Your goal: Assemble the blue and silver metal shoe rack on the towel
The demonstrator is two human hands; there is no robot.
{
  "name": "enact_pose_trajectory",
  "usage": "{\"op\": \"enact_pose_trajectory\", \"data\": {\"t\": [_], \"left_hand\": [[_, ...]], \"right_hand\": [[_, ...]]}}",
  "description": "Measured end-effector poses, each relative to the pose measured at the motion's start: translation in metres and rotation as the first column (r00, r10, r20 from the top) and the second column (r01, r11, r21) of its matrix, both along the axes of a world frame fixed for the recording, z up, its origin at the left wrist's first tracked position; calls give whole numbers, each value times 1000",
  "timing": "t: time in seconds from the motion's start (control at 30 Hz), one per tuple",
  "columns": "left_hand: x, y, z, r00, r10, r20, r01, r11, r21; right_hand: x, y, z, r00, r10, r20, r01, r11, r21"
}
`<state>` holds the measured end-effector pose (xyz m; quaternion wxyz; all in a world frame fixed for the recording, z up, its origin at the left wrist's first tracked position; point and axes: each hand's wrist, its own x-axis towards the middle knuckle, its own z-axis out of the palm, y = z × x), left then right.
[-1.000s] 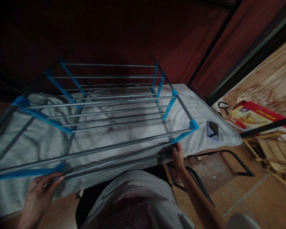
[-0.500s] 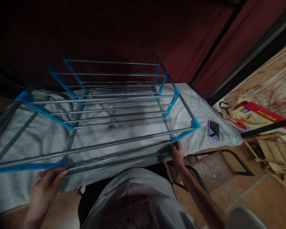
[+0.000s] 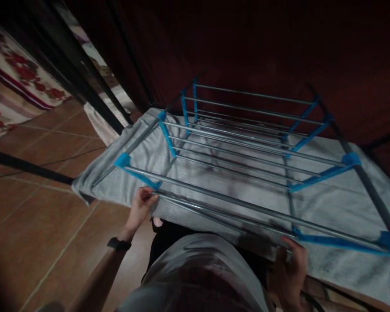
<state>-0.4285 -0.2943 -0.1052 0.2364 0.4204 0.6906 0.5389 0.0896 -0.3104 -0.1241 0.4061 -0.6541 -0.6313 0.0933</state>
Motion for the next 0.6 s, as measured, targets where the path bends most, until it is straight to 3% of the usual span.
{"op": "enact_pose_trajectory", "data": {"t": [0.03, 0.1, 0.2, 0.33, 0.43, 0.6], "left_hand": [[1, 0, 0, 1000, 8, 19, -8, 1000, 11], [3, -1, 0, 998, 21, 56, -23, 999, 36], [5, -1, -2, 994, 36, 99, -43, 997, 66], [6, -3, -10, 992, 53, 112, -62, 995, 74], [5, -5, -18, 991, 63, 114, -70, 996, 56], [1, -6, -26, 991, 66, 115, -67, 998, 8]], "right_hand": [[-15, 4, 3, 986, 137, 94, -137, 991, -6], [-51, 17, 7, 889, 393, 237, -397, 917, -33], [-108, 42, 10, 700, 597, 392, -607, 786, -113], [-150, 65, 9, 573, 656, 491, -633, 735, -243], [-154, 71, 8, 540, 691, 481, -636, 709, -304], [-149, 74, 1, 543, 698, 468, -648, 702, -295]]}}
